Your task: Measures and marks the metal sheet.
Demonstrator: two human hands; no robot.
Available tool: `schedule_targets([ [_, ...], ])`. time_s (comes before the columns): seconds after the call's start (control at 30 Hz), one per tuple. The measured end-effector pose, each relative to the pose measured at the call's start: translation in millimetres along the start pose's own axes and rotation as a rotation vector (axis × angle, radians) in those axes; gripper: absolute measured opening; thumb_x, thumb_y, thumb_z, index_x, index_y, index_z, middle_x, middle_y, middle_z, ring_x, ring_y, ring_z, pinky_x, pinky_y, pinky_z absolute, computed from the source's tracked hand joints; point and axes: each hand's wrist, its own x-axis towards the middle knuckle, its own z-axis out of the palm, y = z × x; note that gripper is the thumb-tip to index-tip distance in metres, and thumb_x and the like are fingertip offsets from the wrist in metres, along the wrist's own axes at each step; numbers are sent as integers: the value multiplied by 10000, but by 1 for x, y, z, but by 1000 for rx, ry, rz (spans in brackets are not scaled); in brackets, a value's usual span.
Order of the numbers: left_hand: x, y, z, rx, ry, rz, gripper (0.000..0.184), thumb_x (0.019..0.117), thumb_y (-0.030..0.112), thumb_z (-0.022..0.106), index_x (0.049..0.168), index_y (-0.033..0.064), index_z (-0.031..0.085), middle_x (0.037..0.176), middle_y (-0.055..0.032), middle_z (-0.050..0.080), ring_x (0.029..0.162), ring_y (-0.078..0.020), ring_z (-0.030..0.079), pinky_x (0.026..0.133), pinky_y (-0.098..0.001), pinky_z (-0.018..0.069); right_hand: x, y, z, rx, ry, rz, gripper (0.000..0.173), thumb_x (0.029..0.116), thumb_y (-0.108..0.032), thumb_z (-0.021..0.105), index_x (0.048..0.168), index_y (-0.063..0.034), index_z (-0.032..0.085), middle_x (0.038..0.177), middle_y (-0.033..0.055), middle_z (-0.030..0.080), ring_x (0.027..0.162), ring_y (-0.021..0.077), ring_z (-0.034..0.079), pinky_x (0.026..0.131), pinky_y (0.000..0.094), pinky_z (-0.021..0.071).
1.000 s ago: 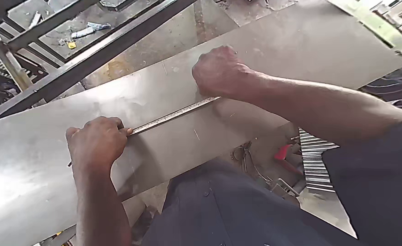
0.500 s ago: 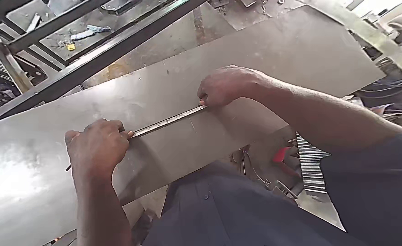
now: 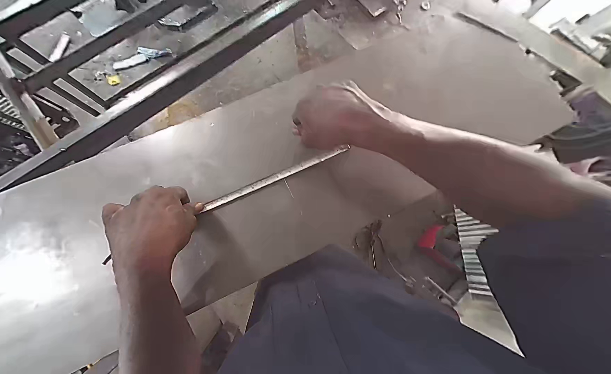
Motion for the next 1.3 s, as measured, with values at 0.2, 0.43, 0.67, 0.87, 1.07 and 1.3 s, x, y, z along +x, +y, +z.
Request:
schedule_targets([
  [0.2,-5,2,1,1,25,10,271,982,419,651,876,176,711,907,-106,716,903,-366,674,792,-693,426,-10,-20,-2,158,-137,-301,353,1068,-400,463,866,-178,648,754,26,598,736,235,624,612,496,475],
  [0.43,-5,4,1,21,10,6,286,990,430,639,893,171,713,955,-111,717,956,-365,671,818,-684,425,5,-49,10,103,-221,-420,311,1053,-363,491,884,-147,638,808,67,609,813,282,640,637,529,485],
  [0.67,-1,5,-4,42,-60,-24,302,992,473,617,893,199,699,980,-77,720,1001,-324,674,877,-664,431,8,-54,6,55,-252,-397,321,1045,-378,508,850,-156,633,775,58,598,784,271,633,619,518,476],
  [0.87,0,4,-3,6,-58,-13,287,998,438,627,919,176,716,1001,-103,727,1007,-354,677,893,-694,421,14,-53,8,34,-256,-428,305,1029,-365,527,829,-166,641,753,48,589,758,265,626,595,517,461],
  [1.07,0,5,-3,32,-67,-18,283,997,454,620,916,200,715,1012,-78,729,1024,-325,679,891,-673,428,15,-56,3,14,-275,-423,292,1018,-353,542,810,-171,636,753,44,588,759,256,623,590,511,455],
  [1.3,-3,4,1,18,-11,1,279,1000,435,613,910,191,715,983,-85,718,987,-335,679,879,-673,431,16,-64,0,-43,-279,-385,294,989,-383,574,797,-173,644,742,52,591,748,275,628,580,532,457],
])
